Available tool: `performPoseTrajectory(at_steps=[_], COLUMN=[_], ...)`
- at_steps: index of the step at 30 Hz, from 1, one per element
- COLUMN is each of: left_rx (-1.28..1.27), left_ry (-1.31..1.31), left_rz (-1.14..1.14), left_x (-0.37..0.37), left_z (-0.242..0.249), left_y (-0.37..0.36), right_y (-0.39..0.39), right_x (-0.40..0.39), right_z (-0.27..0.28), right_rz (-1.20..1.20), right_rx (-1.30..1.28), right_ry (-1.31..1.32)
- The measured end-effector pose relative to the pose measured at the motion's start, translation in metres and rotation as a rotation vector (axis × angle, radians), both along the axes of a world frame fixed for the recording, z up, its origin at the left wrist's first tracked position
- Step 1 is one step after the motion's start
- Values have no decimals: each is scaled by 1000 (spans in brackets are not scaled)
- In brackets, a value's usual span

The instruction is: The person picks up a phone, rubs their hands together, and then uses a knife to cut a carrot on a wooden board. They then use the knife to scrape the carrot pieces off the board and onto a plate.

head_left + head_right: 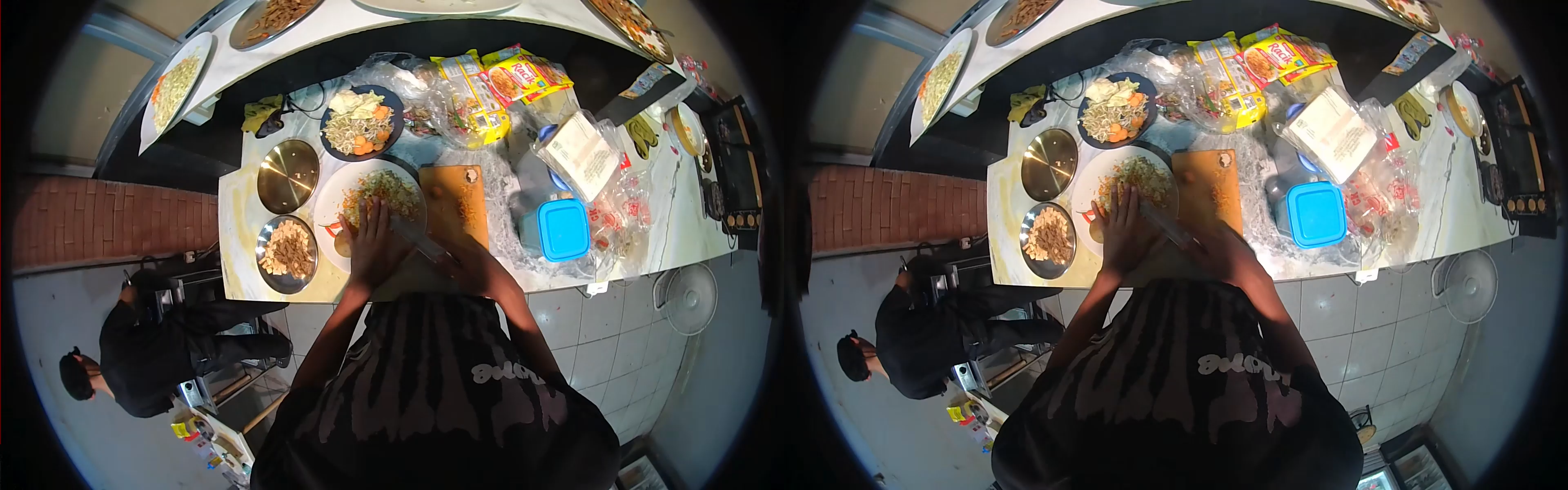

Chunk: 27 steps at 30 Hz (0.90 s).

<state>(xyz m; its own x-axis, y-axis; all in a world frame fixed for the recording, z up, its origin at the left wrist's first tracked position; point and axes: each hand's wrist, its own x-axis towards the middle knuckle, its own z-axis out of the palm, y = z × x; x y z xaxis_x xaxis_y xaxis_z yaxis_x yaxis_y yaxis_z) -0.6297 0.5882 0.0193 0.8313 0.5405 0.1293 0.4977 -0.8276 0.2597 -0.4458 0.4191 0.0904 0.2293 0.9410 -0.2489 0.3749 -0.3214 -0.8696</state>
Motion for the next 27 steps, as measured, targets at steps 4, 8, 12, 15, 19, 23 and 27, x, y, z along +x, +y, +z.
performPoseTrajectory(at_steps=[4,8,12,15,19,23,27], left_rx=[142,70,-97,-313,-210,-25,-49], left_ry=[43,-87,-36,-220,-184,-27,-160], left_rz=[124,199,121,-237,-351,-334,-459], left_x=[-4,6,41,78,121,131,115], left_z=[-2,1,18,3,0,-4,-28], left_y=[7,6,-8,-16,-29,-36,-38], right_y=[-9,-31,-64,-89,-101,-113,-119], right_x=[6,15,16,19,10,2,-4], right_z=[-12,-19,-23,-47,-28,-37,-57], right_rz=[61,-27,-434,-576,-678,-656,-641], right_rx=[76,222,2,-30,-118,-132,-80], right_ry=[2,-99,163,51,209,137,63])
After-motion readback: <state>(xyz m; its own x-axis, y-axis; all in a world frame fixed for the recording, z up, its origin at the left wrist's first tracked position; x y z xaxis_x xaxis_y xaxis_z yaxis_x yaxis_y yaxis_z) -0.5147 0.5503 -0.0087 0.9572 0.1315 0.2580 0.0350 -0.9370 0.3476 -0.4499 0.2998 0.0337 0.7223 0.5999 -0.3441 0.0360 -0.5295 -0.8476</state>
